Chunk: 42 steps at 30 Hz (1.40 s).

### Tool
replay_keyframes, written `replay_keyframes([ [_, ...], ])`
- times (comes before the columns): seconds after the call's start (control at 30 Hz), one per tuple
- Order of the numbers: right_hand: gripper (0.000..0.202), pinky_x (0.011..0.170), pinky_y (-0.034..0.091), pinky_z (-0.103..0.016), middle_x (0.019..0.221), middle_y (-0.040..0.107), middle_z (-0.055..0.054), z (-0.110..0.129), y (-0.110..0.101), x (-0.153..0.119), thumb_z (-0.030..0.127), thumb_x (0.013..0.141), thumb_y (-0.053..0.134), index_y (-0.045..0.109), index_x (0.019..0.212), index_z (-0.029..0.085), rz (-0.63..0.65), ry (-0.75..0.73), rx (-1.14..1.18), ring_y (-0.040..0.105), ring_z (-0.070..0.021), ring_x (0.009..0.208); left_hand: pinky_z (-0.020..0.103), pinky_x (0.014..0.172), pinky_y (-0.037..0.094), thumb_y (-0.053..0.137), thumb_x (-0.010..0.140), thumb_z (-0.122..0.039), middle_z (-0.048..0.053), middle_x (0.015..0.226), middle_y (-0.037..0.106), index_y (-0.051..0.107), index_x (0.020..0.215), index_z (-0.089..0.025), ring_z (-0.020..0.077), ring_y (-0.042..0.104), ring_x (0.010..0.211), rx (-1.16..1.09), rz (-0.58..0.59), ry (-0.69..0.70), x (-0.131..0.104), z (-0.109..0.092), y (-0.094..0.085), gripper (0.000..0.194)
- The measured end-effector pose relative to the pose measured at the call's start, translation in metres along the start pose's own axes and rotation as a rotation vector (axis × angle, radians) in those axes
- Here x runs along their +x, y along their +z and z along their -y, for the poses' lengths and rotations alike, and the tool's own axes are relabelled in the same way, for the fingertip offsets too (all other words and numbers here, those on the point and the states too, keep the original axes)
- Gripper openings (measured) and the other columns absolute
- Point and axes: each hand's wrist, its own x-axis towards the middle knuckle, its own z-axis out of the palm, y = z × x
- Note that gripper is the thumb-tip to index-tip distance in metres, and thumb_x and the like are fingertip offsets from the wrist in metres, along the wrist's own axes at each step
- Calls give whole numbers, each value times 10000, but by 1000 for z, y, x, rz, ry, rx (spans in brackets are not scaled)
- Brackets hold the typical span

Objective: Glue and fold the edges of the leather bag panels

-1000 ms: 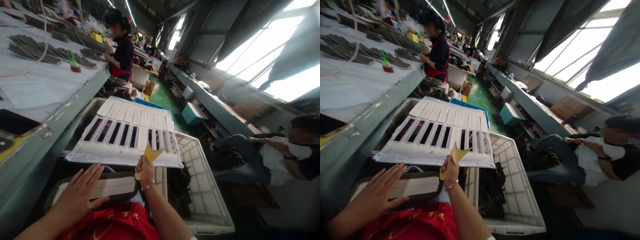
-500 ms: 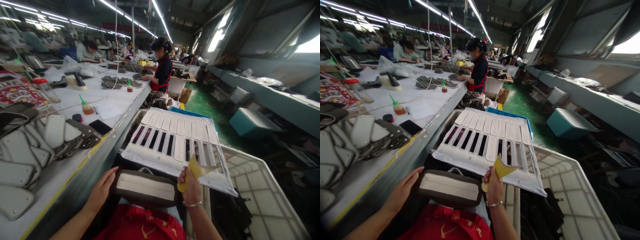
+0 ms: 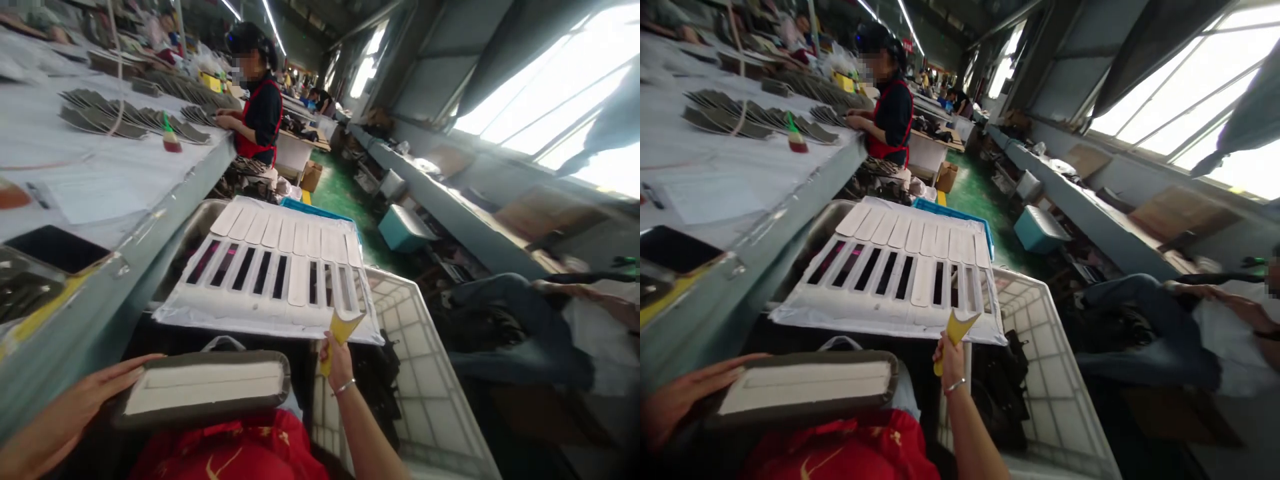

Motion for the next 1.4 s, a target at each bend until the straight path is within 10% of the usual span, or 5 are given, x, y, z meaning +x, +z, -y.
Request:
replay_keyframes([
  [0.33, 421, 384, 347, -201, 581, 482, 45, 58, 62, -38, 534, 757, 613, 561, 927, 153, 487, -40, -202, 409, -62, 410, 322, 990, 401, 585, 810, -286, 79, 1254, 585, 551, 1222, -158, 258, 502, 1185, -156, 321, 49, -10, -12, -9, 433],
  [0.57, 352, 389, 353, -204, 574, 457, 50, 39, 52, -32, 493, 793, 590, 561, 918, 166, 339, -53, -147, 387, -60, 411, 316, 895, 428, 568, 783, -283, 93, 1136, 650, 554, 1200, -139, 250, 566, 1078, -2, 267, 28, -4, -20, -13, 441],
  [0.87, 408, 362, 339, -184, 543, 449, 69, 9, 37, -3, 536, 743, 627, 540, 883, 163, 92, -151, -179, 387, -53, 391, 265, 723, 457, 471, 786, -279, 25, 1000, 683, 540, 1205, -205, 203, 611, 903, 40, -114, 137, -8, -2, 20, 431],
  [1.1, 430, 353, 329, -181, 524, 455, 68, 11, 19, 1, 533, 688, 680, 542, 857, 163, 15, -138, -142, 384, -54, 385, 278, 829, 463, 578, 797, -374, 36, 1119, 648, 458, 1295, -254, 214, 595, 1007, -198, 94, 76, -18, 1, 15, 526],
  [1.4, 496, 386, 291, -210, 539, 401, 81, 12, -15, 20, 651, 721, 518, 481, 904, 192, -72, -132, -370, 335, -73, 393, 307, 722, 514, 566, 767, -406, 16, 1041, 677, 552, 1186, -254, 248, 620, 936, 120, -71, 146, -12, 4, 24, 446],
])
